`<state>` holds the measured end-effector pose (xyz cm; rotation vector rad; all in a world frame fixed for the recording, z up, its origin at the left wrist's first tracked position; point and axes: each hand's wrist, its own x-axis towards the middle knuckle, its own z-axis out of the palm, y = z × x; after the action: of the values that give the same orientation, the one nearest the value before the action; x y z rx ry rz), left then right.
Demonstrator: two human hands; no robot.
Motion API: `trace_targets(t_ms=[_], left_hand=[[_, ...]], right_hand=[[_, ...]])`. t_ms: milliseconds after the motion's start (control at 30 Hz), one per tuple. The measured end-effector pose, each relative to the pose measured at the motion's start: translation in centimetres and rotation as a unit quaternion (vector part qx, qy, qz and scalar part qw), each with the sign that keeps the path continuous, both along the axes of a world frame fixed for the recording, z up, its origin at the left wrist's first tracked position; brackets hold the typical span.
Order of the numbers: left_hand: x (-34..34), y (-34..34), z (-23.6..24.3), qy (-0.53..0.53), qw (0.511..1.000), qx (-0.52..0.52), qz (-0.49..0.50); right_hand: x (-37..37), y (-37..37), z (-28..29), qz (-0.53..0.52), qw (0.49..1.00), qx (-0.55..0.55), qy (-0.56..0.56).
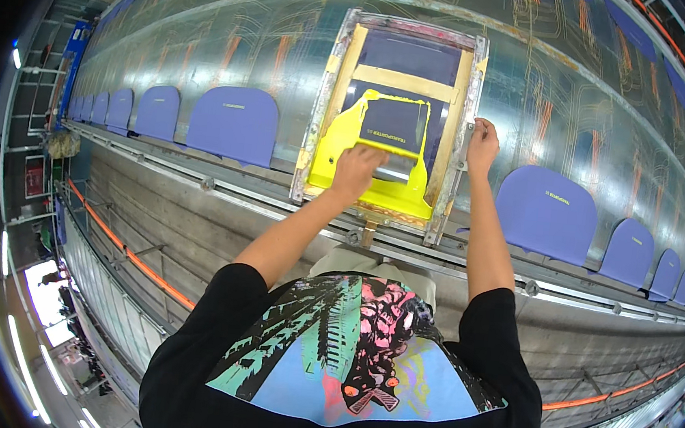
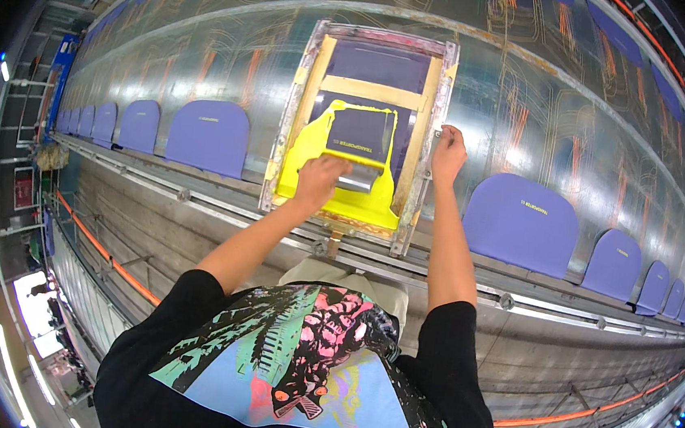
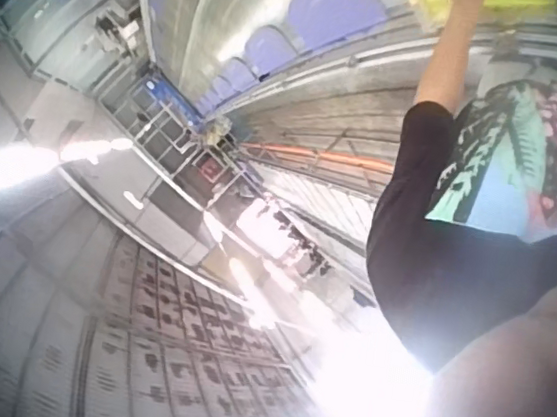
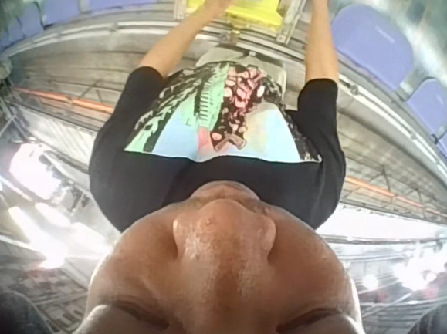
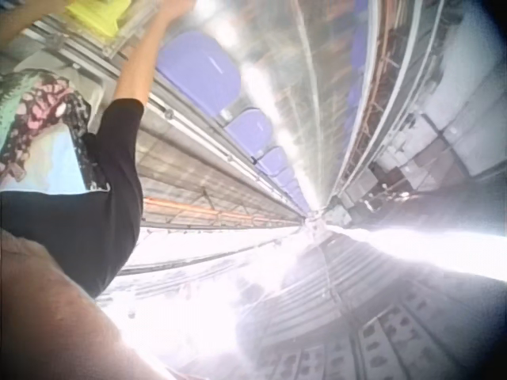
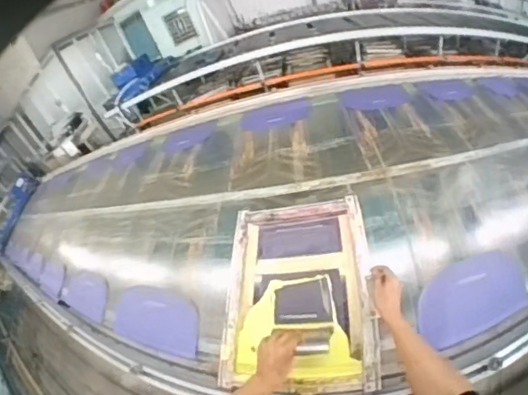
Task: The person applies yellow ink to a screen printing frame using a squeegee, then pulls the ink across the mesh to print a design onto a purple t-shirt laid on a conveyor. The person repeats this process on multiple shirts moving along the line.
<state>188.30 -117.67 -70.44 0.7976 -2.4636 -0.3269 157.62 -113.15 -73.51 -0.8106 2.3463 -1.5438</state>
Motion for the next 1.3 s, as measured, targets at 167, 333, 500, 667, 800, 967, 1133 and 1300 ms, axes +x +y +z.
trace_targets(t_ms=[167,333,500,667,800,967,1133,1300], left_hand=[[0.6,7.2,-1.8,0.002,0.999,0.019,-0.037],[2.7,8.5,1.0,-0.041,0.992,0.097,-0.071],[5.7,6.3,5.2,-0.048,0.991,0.118,-0.036],[7.1,5.1,5.7,-0.050,0.989,0.137,-0.038],[7.3,5.6,5.1,-0.032,0.992,0.125,0.012],[9.7,8.5,3.3,-0.075,0.992,0.097,0.001],[8.6,6.7,1.6,-0.073,0.997,0.006,-0.009],[2.0,-3.4,2.3,0.002,0.998,0.053,0.034]], right_hand=[[-3.5,4.0,-1.7,0.008,0.999,0.006,0.037],[-1.4,5.1,1.8,-0.027,0.998,-0.017,0.061],[3.2,3.0,5.0,-0.004,1.000,-0.023,0.011],[5.1,2.6,4.5,-0.003,0.999,-0.042,0.003],[4.9,2.0,4.8,-0.002,1.000,-0.027,0.002],[3.7,2.0,2.4,-0.007,0.999,-0.021,0.031],[3.3,1.7,1.0,-0.023,0.999,-0.004,0.027],[4.2,1.9,1.2,-0.016,0.999,0.004,0.027]])
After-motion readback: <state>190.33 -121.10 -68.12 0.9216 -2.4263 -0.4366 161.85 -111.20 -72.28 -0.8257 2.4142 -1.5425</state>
